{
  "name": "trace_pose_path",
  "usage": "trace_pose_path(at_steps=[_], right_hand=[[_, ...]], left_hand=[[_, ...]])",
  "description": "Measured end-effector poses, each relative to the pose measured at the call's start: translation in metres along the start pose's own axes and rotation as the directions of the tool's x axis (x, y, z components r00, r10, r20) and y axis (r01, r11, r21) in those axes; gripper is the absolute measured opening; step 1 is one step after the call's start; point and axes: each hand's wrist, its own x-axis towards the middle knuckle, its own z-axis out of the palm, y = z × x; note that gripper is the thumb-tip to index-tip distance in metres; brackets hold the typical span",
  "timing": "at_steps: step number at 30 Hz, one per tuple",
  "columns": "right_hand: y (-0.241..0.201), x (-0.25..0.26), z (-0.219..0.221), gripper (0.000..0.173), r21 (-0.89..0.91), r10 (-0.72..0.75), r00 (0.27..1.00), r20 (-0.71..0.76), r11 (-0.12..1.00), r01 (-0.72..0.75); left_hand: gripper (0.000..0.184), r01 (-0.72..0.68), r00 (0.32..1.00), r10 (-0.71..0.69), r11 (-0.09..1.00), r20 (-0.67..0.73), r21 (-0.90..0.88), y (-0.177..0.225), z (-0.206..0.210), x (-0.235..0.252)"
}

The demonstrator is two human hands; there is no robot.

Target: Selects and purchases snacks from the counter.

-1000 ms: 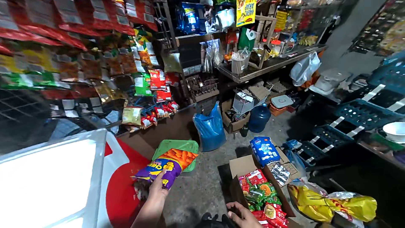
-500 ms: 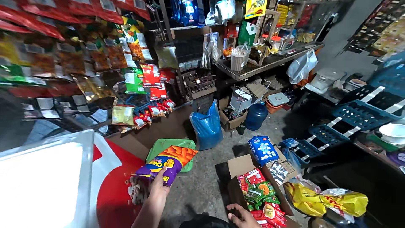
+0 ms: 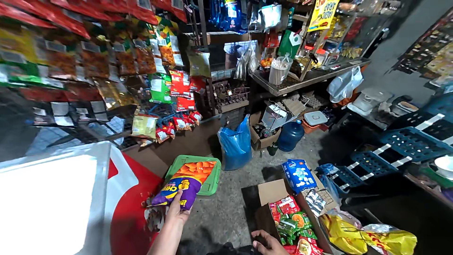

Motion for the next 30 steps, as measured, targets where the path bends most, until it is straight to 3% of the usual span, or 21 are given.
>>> trace_pose_path(at_steps=[10,13,16,19,22,30], right_hand=[[-0.004,0.021,-0.008,0.043,-0.011,0.003,0.998,0.055,1.0,-0.002],[-0.004,0.033,-0.019,0.042,-0.007,-0.015,0.999,0.045,1.0,0.016],[-0.007,0.054,-0.034,0.042,0.01,-0.031,0.998,0.059,0.999,0.03],[-0.013,0.081,-0.057,0.044,0.008,-0.044,0.995,0.089,0.999,0.044],[-0.027,0.11,-0.09,0.045,0.005,-0.059,0.994,0.092,0.998,0.059],[-0.045,0.157,-0.178,0.044,-0.008,-0.103,0.995,-0.001,0.995,0.103]], left_hand=[[0.044,0.015,1.0,-0.016,0.998,-0.011,-0.062,0.004,0.002,0.004],[0.039,-0.023,0.998,0.024,1.0,0.059,-0.011,0.002,0.011,-0.001],[0.024,-0.055,0.99,0.051,0.998,0.132,0.027,0.0,0.016,0.009],[0.019,-0.121,0.975,0.097,0.986,0.202,0.111,-0.001,0.027,0.021],[0.035,-0.177,0.97,0.133,0.961,0.204,0.214,0.004,0.045,0.031],[0.031,-0.215,0.971,0.19,0.959,0.142,0.185,0.012,0.104,0.047]])
